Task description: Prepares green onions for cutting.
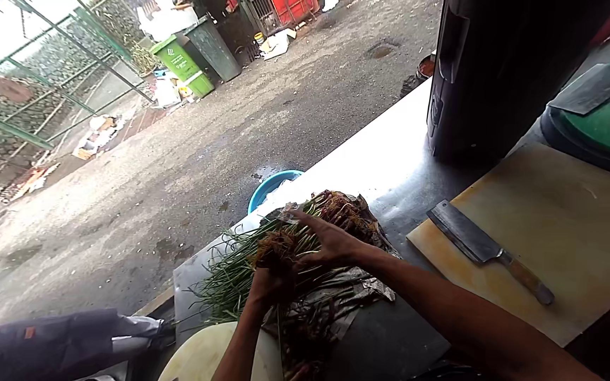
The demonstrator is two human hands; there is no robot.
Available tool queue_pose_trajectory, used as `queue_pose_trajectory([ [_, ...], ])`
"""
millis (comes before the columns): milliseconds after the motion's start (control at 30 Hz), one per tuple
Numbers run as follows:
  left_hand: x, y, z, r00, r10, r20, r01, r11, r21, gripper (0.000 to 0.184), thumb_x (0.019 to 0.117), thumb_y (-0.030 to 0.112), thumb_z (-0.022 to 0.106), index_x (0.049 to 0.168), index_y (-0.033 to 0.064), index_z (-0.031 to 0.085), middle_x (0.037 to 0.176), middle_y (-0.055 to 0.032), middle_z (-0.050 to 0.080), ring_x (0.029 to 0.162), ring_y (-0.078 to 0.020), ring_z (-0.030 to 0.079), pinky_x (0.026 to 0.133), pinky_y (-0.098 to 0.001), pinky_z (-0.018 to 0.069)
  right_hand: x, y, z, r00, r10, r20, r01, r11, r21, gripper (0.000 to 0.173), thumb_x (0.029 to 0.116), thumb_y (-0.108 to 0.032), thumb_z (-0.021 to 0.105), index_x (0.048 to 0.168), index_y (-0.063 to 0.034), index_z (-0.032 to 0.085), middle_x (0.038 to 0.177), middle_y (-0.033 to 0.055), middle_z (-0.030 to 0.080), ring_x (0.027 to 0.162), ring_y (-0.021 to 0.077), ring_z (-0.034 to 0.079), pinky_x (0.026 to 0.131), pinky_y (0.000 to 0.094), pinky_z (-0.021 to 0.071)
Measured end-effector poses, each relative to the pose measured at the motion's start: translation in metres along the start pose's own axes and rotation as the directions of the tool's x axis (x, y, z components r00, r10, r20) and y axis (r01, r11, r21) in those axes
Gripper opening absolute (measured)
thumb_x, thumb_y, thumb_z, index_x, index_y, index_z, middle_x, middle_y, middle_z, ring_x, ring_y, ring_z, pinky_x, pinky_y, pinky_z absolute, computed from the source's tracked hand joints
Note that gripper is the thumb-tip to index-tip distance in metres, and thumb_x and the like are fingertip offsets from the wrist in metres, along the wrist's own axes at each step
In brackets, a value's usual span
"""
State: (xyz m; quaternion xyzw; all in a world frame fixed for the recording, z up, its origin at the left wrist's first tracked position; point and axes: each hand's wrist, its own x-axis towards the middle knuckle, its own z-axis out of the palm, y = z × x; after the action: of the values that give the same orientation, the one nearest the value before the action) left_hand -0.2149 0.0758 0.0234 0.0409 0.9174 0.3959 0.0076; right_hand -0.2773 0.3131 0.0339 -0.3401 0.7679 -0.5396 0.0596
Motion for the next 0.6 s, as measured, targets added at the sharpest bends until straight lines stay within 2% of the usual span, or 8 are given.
queue_pose_trajectory([
  [33, 0.001, -0.005, -0.007, 0.999, 0.030, -0.018, -0.030, 0.999, -0.018, 0.025, 0.0805, 0.030, 0.079, 0.099, 0.0151, 0.072, 0.083, 0.0032, 0.072, 0.076, -0.0098, 0.069, 0.072, -0.0361, 0.0608, -0.009, 0.015, 0.005, 0.997, 0.000, -0.072, -0.013, 0.985, -0.173, 0.098, 0.0817, -0.040, 0.086, 0.162, -0.0216, 0.032, 0.156, 0.0098, 0.047, 0.139, 0.0245, 0.051, 0.111, 0.0478, 0.0490],
  [100, 0.002, -0.011, -0.015, 0.998, 0.057, -0.030, -0.059, 0.996, -0.066, 0.022, 0.0811, 0.026, 0.078, 0.099, 0.0142, 0.073, 0.085, 0.0021, 0.073, 0.077, -0.0111, 0.071, 0.072, -0.0353, 0.0616, -0.029, 0.048, 0.034, 0.994, 0.059, -0.087, -0.093, 0.874, -0.476, 0.097, 0.0813, -0.043, 0.084, 0.162, -0.0254, 0.032, 0.165, 0.0118, 0.034, 0.150, 0.0338, 0.036, 0.116, 0.0561, 0.0398],
  [200, -0.002, -0.008, -0.014, 0.995, 0.074, -0.059, -0.079, 0.992, -0.094, 0.027, 0.0816, 0.024, 0.078, 0.103, 0.0105, 0.071, 0.091, 0.0017, 0.074, 0.084, -0.0103, 0.072, 0.080, -0.0329, 0.0617, -0.049, 0.090, 0.087, 0.976, 0.210, 0.054, -0.133, 0.775, -0.618, 0.102, 0.0832, -0.051, 0.079, 0.165, -0.0308, 0.021, 0.173, 0.0132, 0.009, 0.158, 0.0418, 0.007, 0.122, 0.0714, 0.0137],
  [267, -0.009, -0.001, -0.026, 0.991, 0.059, -0.122, -0.070, 0.994, -0.088, 0.032, 0.0816, 0.029, 0.078, 0.105, 0.0085, 0.071, 0.093, 0.0012, 0.074, 0.087, -0.0103, 0.072, 0.082, -0.0334, 0.0617, -0.052, 0.115, 0.104, 0.951, 0.292, 0.106, -0.156, 0.745, -0.649, 0.100, 0.0863, -0.050, 0.075, 0.166, -0.0313, 0.018, 0.174, 0.0125, 0.008, 0.159, 0.0410, 0.001, 0.119, 0.0760, 0.0057],
  [367, -0.022, 0.020, -0.079, 0.957, 0.179, -0.229, -0.209, 0.971, -0.117, 0.040, 0.0853, 0.034, 0.077, 0.109, 0.0030, 0.066, 0.093, -0.0047, 0.073, 0.085, -0.0170, 0.071, 0.079, -0.0372, 0.0617, -0.056, 0.133, 0.108, 0.948, 0.294, 0.120, -0.136, 0.717, -0.683, 0.089, 0.0943, -0.045, 0.066, 0.166, -0.0338, 0.015, 0.174, 0.0085, 0.009, 0.160, 0.0371, 0.000, 0.119, 0.0763, 0.0032],
  [467, -0.045, 0.062, -0.154, 0.887, 0.320, -0.334, -0.376, 0.919, -0.118, 0.029, 0.0886, 0.034, 0.076, 0.109, 0.0173, 0.065, 0.093, -0.0014, 0.073, 0.084, -0.0187, 0.072, 0.080, -0.0367, 0.0622, -0.059, 0.137, 0.114, 0.950, 0.288, 0.123, -0.118, 0.694, -0.711, 0.081, 0.0984, -0.043, 0.060, 0.166, -0.0334, 0.017, 0.175, 0.0069, 0.006, 0.160, 0.0359, -0.004, 0.119, 0.0765, 0.0027],
  [500, -0.054, 0.079, -0.179, 0.864, 0.348, -0.365, -0.413, 0.903, -0.118, 0.023, 0.0901, 0.031, 0.074, 0.108, 0.0190, 0.066, 0.093, -0.0012, 0.073, 0.086, -0.0195, 0.073, 0.083, -0.0375, 0.0621, -0.059, 0.138, 0.115, 0.949, 0.289, 0.124, -0.115, 0.684, -0.721, 0.079, 0.0991, -0.044, 0.058, 0.166, -0.0328, 0.017, 0.175, 0.0067, 0.005, 0.160, 0.0359, -0.004, 0.119, 0.0765, 0.0027],
  [600, -0.096, 0.133, -0.250, 0.854, 0.287, -0.434, -0.353, 0.932, -0.078, 0.012, 0.0955, 0.018, 0.056, 0.102, 0.0092, 0.061, 0.096, -0.0052, 0.070, 0.095, -0.0227, 0.071, 0.092, -0.0400, 0.0589, -0.060, 0.135, 0.116, 0.940, 0.312, 0.135, -0.116, 0.667, -0.736, 0.077, 0.1009, -0.044, 0.055, 0.167, -0.0317, 0.016, 0.175, 0.0071, 0.002, 0.160, 0.0365, -0.006, 0.119, 0.0768, 0.0025],
])
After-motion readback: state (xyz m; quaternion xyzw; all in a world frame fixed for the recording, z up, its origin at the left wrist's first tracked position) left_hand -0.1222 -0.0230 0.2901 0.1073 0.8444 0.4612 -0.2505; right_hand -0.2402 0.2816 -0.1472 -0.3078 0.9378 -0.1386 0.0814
